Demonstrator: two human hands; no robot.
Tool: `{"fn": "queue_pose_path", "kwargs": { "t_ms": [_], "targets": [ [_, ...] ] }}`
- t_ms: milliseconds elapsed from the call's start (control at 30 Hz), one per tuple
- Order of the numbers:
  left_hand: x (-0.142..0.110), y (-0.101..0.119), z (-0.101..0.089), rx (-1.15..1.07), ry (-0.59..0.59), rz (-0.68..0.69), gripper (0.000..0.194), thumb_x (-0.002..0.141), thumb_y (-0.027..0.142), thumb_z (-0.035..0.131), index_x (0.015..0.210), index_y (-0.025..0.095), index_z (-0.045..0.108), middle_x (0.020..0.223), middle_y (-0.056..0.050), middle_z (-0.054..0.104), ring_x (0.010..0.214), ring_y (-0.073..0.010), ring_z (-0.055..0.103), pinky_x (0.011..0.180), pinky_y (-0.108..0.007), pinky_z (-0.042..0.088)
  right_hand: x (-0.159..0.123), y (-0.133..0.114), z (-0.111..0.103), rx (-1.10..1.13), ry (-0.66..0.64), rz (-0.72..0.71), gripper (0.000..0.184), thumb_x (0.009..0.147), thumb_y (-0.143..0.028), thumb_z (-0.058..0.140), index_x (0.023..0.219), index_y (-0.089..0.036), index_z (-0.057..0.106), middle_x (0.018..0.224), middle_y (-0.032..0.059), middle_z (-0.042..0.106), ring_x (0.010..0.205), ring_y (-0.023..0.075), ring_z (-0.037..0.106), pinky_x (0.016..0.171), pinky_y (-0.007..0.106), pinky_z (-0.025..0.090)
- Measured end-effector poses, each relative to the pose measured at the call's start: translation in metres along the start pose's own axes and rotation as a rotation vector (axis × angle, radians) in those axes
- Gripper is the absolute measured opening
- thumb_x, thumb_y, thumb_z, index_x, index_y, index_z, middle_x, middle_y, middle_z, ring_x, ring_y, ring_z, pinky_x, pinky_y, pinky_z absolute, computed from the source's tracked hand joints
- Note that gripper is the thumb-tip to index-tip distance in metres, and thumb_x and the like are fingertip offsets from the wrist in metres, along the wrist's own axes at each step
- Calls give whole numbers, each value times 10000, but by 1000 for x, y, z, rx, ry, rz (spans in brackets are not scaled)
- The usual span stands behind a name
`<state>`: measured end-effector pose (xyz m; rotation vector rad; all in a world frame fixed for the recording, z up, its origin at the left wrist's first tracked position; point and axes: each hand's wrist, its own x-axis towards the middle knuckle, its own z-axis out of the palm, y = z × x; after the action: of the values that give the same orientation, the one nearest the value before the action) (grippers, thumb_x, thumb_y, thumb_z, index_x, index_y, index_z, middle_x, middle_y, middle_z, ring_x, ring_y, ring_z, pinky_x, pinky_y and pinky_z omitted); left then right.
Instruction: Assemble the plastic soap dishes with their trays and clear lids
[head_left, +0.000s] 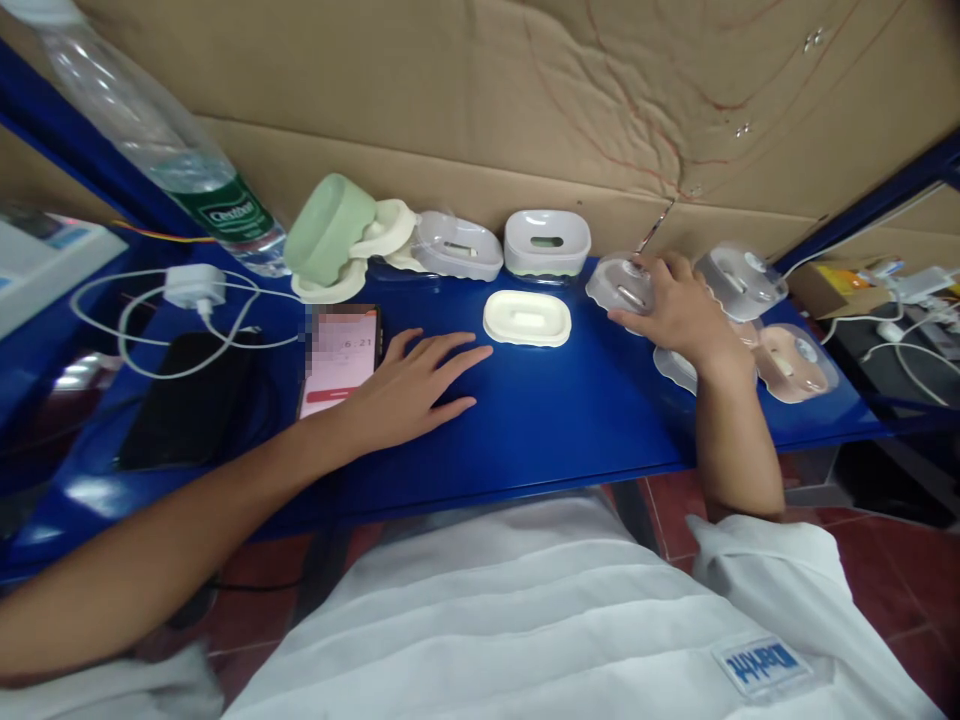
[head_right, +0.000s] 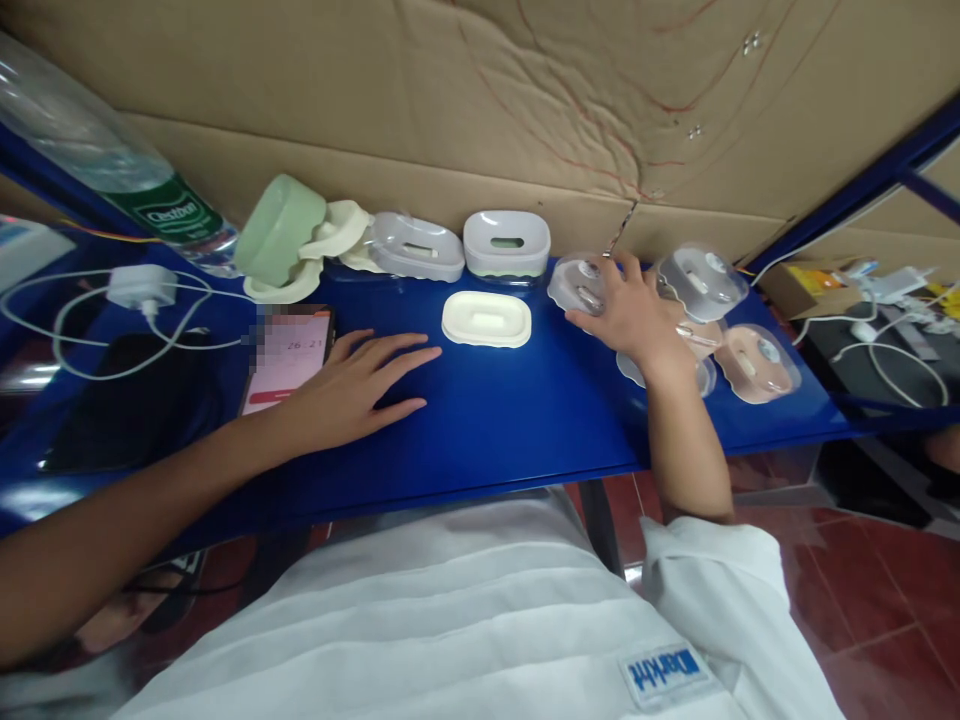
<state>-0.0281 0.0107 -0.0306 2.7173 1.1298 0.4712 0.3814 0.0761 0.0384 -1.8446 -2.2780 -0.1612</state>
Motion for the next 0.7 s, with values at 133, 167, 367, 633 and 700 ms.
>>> {"fn": "queue_pose_path", "kwargs": {
  "t_ms": [133,167,367,633,700],
  "targets": [
    [-1,-1,2,47,10,38,468,1124,369,545,1563,234,637,1612,-188,623,1464,-394,614,1318,-707,300,14,-6,25,-64,-105,230,907,888,-539,804,1656,-164,503,1694,276,473,1447,570,548,1131,784,493],
    [-2,-1,2,56,18,48,458,1125,366,546,1547,224,653,1600,-190,634,1448,-396,626,1313,-710,305,16,-8,29,-85,-111,243,919,907,-521,782,1684,-156,456,1727,282,436,1501,570,503,1157,804,458],
    [-2,-1,2,57,35,75,434,1129,355,529,1506,216,692,1572,-188,659,1407,-402,653,1290,-722,335,20,-33,40,-56,98,-3,805,1068,-466,537,1768,-159,285,1825,251,318,1678,462,311,1295,791,248],
    [-1,1,3,38,35,49,513,1110,334,547,1609,228,601,1657,-197,585,1496,-408,584,1307,-705,333,2,-88,63,340,-124,-670,436,1148,-449,491,1460,-246,715,1587,158,677,1491,330,620,1221,573,456],
    [-1,1,4,35,40,53,517,1109,334,551,1611,222,595,1668,-205,572,1521,-409,561,1311,-701,330,1,-92,61,385,-99,-688,446,1151,-478,490,1475,-260,705,1592,138,676,1507,311,609,1236,547,461]
  ]
}}
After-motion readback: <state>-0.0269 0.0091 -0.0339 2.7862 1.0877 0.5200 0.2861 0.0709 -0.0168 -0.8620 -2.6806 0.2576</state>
